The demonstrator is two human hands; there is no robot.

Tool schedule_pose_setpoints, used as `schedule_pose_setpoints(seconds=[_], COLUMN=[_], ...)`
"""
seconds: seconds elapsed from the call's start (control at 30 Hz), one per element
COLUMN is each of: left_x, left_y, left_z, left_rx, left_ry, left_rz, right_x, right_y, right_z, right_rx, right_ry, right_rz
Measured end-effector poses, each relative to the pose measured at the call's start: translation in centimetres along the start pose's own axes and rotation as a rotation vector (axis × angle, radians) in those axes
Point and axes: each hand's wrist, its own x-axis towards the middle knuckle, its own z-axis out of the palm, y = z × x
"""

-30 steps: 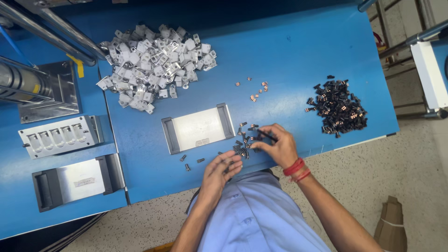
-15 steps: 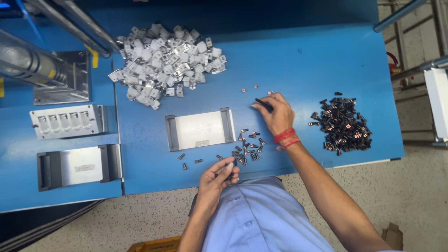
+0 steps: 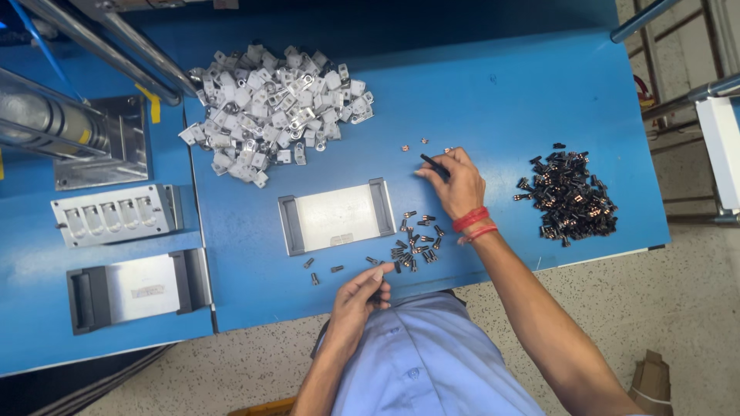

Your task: The person repeatedly picks small white plastic housings and copper-colored metal pieces from piles on a blue workbench, inserts the metal pieces into the housings, and places the assembled units into a metal tray. The person also moves a metal fixture aside to access the workspace.

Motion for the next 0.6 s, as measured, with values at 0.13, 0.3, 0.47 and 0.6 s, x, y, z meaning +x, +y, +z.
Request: schedule_pose_setpoints(seconds=[0.13, 0.3, 0.47, 0.6], left_x=[-0.2, -0.4, -0.6, -0.5], left_y=[0.5, 0.6, 0.5, 0.4], left_z=[-1.4, -2.6, -2.3, -1.2], left_rx=[0.0, 0.004, 0.017, -0.024], left_ry=[-0.042, -0.041, -0.02, 0.015], left_rz=[-0.002, 0.02, 0.029, 0.037], right_x=[-1.3, -0.5, 3.8, 5.1], right_y=[1.6, 2.9, -0.3, -1.6], right_z=[-0.4, -0.2, 0.6, -0.2], right_rx=[0.478, 0.357, -0.088, -0.117], right_ry=[0.009, 0.217, 0.244, 0.032], right_rz=[-0.059, -0.053, -0.195, -0.075])
